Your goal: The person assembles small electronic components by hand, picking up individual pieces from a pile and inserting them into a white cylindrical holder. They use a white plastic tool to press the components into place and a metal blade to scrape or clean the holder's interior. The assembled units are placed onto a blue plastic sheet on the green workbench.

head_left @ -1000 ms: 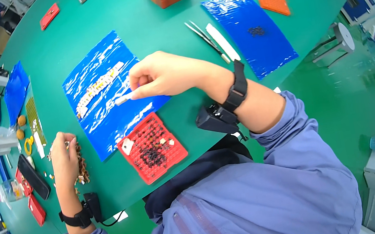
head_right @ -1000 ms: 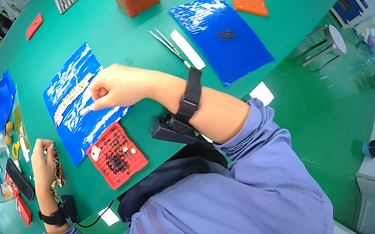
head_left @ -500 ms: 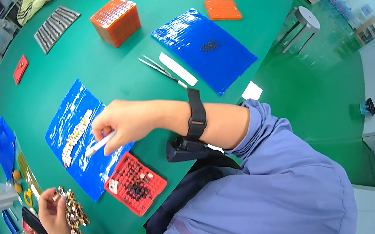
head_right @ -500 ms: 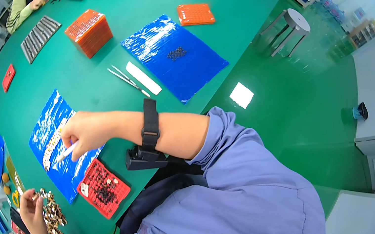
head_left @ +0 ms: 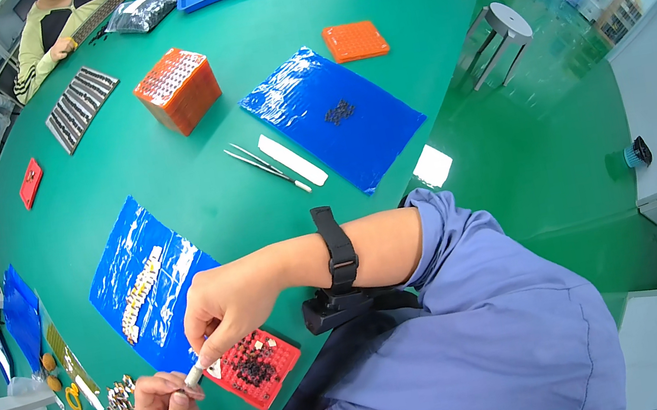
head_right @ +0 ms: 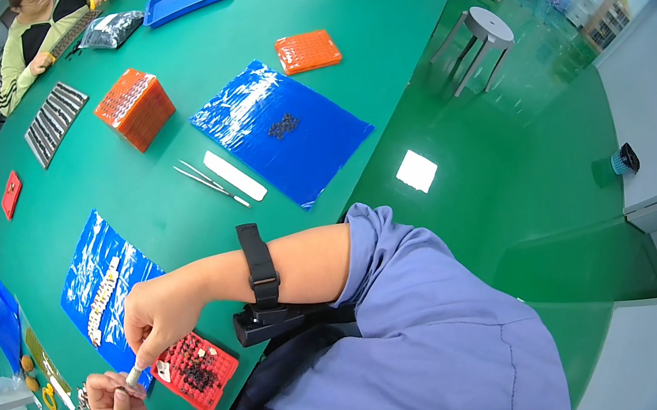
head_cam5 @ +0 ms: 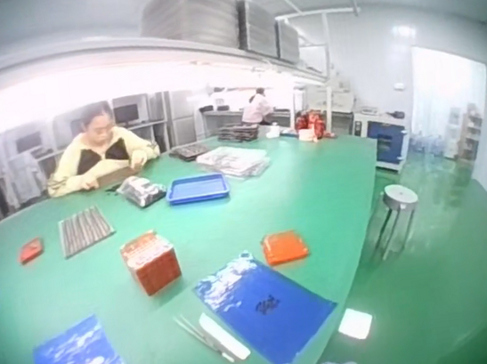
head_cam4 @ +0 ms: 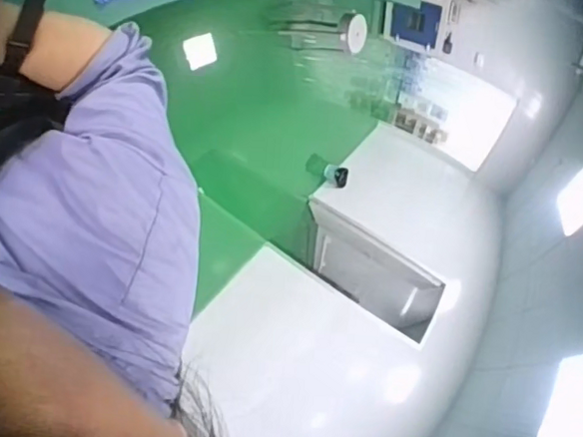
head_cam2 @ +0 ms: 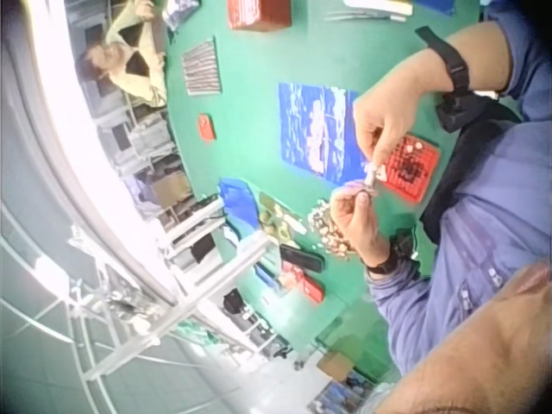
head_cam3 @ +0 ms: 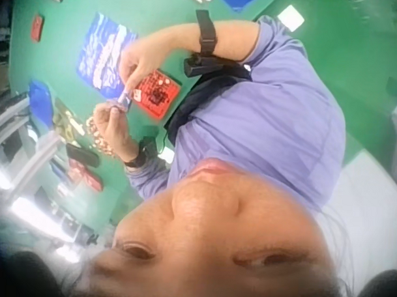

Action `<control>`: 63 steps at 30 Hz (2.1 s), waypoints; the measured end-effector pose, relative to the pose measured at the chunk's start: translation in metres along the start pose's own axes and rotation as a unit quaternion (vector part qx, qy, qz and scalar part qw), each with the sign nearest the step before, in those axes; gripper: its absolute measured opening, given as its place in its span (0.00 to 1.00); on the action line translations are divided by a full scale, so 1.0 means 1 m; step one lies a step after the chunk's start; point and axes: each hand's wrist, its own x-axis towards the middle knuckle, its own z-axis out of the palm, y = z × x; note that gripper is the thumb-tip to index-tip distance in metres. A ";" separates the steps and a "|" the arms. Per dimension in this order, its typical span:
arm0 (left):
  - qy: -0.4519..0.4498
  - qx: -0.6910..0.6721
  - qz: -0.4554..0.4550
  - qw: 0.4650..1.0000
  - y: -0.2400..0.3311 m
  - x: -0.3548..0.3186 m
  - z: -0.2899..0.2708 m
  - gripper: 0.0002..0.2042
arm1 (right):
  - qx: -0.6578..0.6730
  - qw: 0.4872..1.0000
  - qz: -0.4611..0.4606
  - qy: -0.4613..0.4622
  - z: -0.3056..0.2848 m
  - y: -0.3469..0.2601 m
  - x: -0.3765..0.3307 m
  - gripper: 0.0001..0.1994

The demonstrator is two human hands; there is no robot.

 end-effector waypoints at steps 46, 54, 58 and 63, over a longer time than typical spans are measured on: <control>-0.090 -0.265 -0.080 0.957 -0.028 0.008 -0.001 0.05 | 0.073 0.978 0.181 -0.065 0.000 -0.019 -0.003 0.06; -0.072 -0.281 -0.064 0.955 -0.030 0.007 0.002 0.04 | 0.049 0.989 0.140 -0.028 0.002 -0.024 0.002 0.06; -0.076 -0.273 -0.058 0.957 -0.031 0.009 0.002 0.04 | 0.003 0.997 0.078 -0.008 -0.001 -0.017 -0.001 0.06; -0.077 -0.277 -0.057 0.956 -0.031 0.009 0.002 0.05 | 0.055 0.986 0.152 -0.037 -0.003 -0.023 -0.001 0.06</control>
